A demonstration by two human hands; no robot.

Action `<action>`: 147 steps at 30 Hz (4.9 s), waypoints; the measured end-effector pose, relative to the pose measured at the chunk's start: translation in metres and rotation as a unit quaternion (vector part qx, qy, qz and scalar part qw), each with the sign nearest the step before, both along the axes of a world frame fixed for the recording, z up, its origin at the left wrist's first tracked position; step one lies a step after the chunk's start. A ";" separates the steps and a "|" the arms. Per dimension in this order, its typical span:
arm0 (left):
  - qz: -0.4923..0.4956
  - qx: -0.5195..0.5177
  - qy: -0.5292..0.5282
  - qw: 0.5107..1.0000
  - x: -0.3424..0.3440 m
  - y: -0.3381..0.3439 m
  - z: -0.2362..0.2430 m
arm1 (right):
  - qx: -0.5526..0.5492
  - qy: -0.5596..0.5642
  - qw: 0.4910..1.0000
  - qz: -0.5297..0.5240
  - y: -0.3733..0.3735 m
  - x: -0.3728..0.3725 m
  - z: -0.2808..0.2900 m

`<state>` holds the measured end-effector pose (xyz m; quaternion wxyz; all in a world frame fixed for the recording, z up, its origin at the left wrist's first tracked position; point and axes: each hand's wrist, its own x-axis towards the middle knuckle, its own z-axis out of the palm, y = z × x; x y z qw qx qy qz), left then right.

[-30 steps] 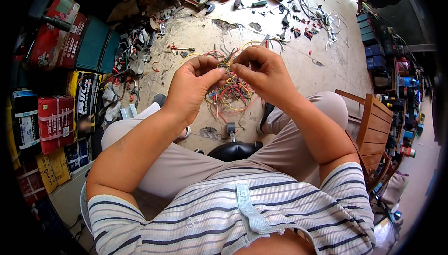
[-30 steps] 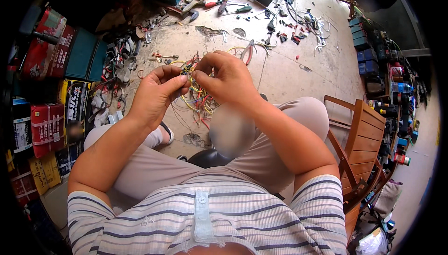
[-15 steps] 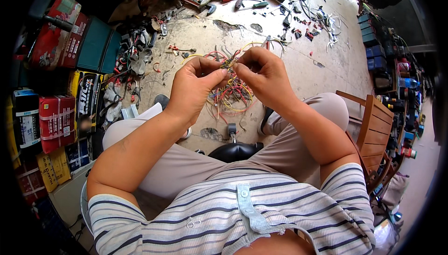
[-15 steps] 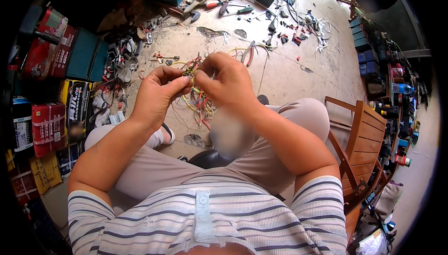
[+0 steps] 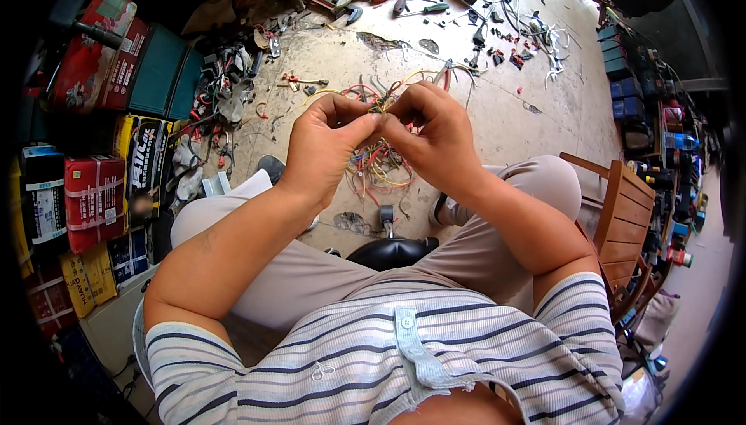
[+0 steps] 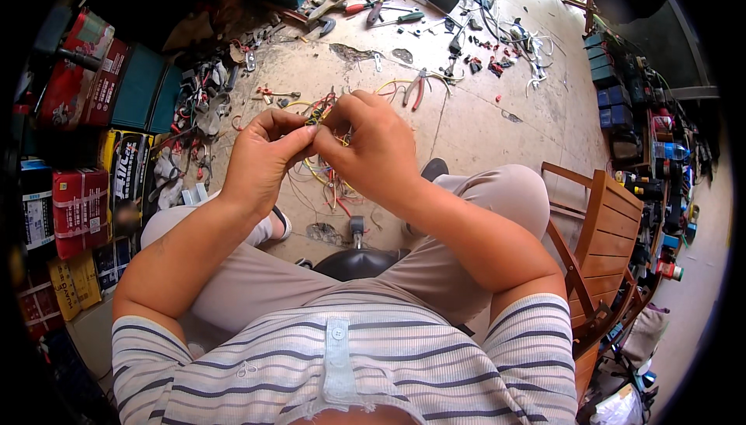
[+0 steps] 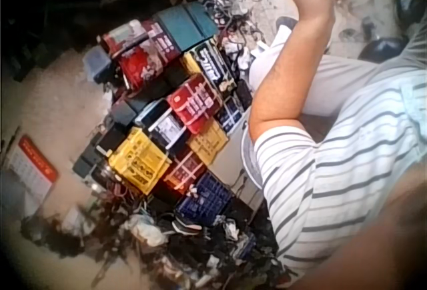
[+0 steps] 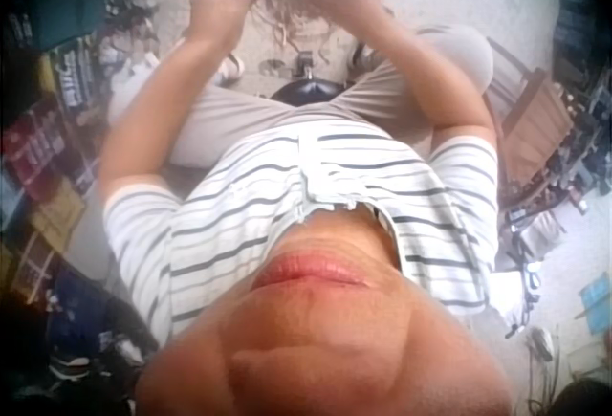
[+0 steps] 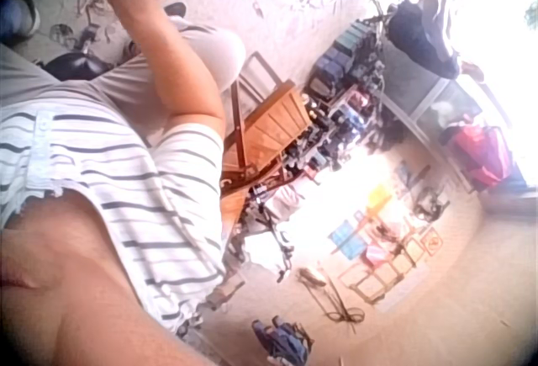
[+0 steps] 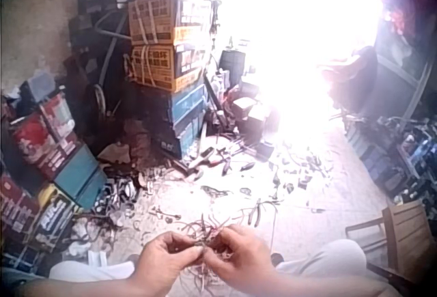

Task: The person sits cross-legged on the floor and manipulates a tangled bundle of multicolored wires with both hands. They repeatedly twist, separate, and inspect the wire ends, attempting to untangle or prepare the bundle for connection.

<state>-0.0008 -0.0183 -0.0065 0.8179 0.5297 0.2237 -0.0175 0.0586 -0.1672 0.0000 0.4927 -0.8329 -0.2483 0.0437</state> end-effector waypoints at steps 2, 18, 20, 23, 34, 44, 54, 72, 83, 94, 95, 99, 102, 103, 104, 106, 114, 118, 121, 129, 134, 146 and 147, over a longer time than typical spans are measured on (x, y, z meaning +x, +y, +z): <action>0.001 0.002 0.000 1.000 0.000 -0.001 -0.001 | 0.005 -0.001 1.000 0.001 0.001 0.000 -0.002; -0.009 0.073 -0.037 0.997 0.000 -0.003 0.000 | 0.059 0.014 0.998 -0.006 -0.002 0.006 -0.006; -0.021 0.087 -0.040 0.995 0.000 -0.002 -0.002 | 0.074 0.026 0.997 0.002 -0.002 0.005 -0.009; -0.029 0.112 -0.053 0.992 -0.001 -0.003 -0.003 | 0.078 0.035 0.996 0.008 -0.001 0.005 -0.010; -0.007 0.075 -0.044 0.996 0.003 0.004 0.002 | 0.073 0.032 0.996 0.024 -0.003 0.008 -0.009; -0.037 0.064 -0.028 0.997 0.003 0.004 0.007 | 0.102 0.123 0.987 0.022 -0.008 0.018 -0.010; -0.099 -0.127 0.032 0.986 0.000 0.009 0.013 | 0.161 0.341 0.914 0.153 -0.024 0.036 0.008; -0.165 -0.188 0.085 0.965 0.001 0.011 0.013 | 0.060 0.089 0.976 0.188 -0.026 0.029 -0.010; -0.202 -0.185 0.128 0.953 -0.004 0.000 0.016 | -0.028 -0.017 0.987 0.156 -0.020 0.027 -0.028; -0.193 -0.165 0.151 0.955 -0.008 -0.003 0.015 | -0.083 -0.027 0.986 0.139 -0.015 0.024 -0.034; -0.196 -0.165 0.150 0.955 -0.008 -0.004 0.015 | -0.092 -0.029 0.985 0.146 -0.015 0.024 -0.034; -0.202 -0.167 0.153 0.953 -0.007 -0.006 0.016 | -0.112 -0.028 0.982 0.148 -0.011 0.022 -0.033; -0.207 -0.154 0.163 0.952 -0.007 -0.006 0.015 | -0.119 -0.034 0.981 0.146 -0.005 0.021 -0.032; -0.206 -0.153 0.164 0.953 -0.007 -0.006 0.015 | -0.123 -0.038 0.981 0.147 -0.004 0.020 -0.033; -0.204 -0.152 0.165 0.953 -0.008 -0.006 0.014 | -0.124 -0.042 0.981 0.142 -0.004 0.020 -0.034; -0.199 -0.147 0.167 0.954 -0.008 -0.006 0.014 | -0.127 -0.049 0.982 0.130 -0.003 0.019 -0.039; -0.136 -0.085 0.073 0.984 -0.002 0.004 0.013 | 0.006 0.084 0.996 0.026 -0.006 0.039 -0.043; -0.081 0.005 -0.007 0.997 0.001 0.008 0.009 | 0.131 0.216 0.967 0.019 -0.008 0.041 -0.032; -0.050 0.042 -0.035 0.997 0.001 0.007 0.009 | 0.169 0.304 0.936 0.059 -0.011 0.031 -0.014; -0.049 0.122 -0.060 0.989 0.003 0.003 0.010 | 0.202 0.312 0.924 0.089 -0.011 0.020 -0.011; -0.060 0.138 -0.064 0.987 0.005 0.002 0.007 | 0.192 0.305 0.928 0.097 -0.012 0.022 -0.015; -0.092 0.131 -0.047 0.986 0.006 0.005 0.013 | 0.188 0.319 0.925 0.084 -0.010 0.022 -0.019; -0.092 0.134 -0.052 0.985 0.006 0.004 0.012 | 0.181 0.329 0.924 0.078 -0.010 0.021 -0.017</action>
